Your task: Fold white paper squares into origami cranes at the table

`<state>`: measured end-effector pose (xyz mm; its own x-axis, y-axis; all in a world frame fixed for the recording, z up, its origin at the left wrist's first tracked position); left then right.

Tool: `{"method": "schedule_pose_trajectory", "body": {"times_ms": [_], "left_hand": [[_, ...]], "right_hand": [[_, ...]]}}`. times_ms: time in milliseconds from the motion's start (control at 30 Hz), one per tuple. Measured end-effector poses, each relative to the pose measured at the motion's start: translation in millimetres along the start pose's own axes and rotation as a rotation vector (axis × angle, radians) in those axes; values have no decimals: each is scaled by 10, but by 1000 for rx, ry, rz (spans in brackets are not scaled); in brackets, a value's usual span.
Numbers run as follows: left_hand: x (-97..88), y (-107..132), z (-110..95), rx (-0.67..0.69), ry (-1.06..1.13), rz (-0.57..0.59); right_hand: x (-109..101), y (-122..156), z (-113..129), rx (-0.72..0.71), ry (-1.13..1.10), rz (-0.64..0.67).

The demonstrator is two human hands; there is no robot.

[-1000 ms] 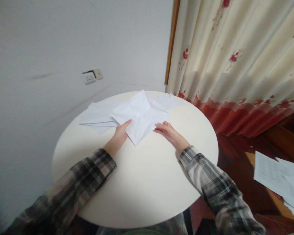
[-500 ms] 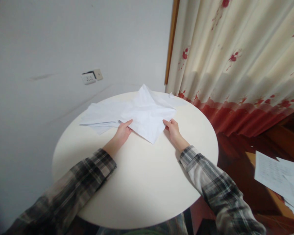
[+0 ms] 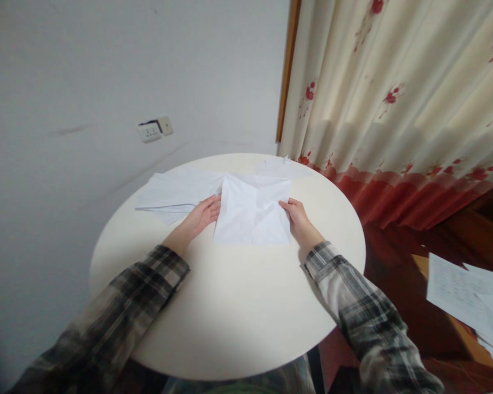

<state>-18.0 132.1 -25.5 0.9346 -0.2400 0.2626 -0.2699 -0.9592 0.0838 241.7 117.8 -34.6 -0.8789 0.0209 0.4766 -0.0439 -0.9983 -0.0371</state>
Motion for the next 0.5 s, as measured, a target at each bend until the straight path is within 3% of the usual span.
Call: {"method": "schedule_pose_trajectory", "body": {"times_ms": [167,500], "left_hand": [[36,4,61,68,-247,90],[-50,-77,135,96,-201,17]], "right_hand": [[44,17,-9,-5,45,8],[117,42,10,21,78,63]]}}
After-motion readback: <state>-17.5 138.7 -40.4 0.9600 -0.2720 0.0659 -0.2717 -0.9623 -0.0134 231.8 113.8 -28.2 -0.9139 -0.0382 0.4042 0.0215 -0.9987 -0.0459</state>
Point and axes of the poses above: each hand's wrist, its own y-axis away from the middle knuckle, its own x-axis out of the palm, z = x × y, the point moved 5 cm from there along -y, towards the middle knuckle, and after that the axes turned 7 degrees about -y, right-handed, at the moved point
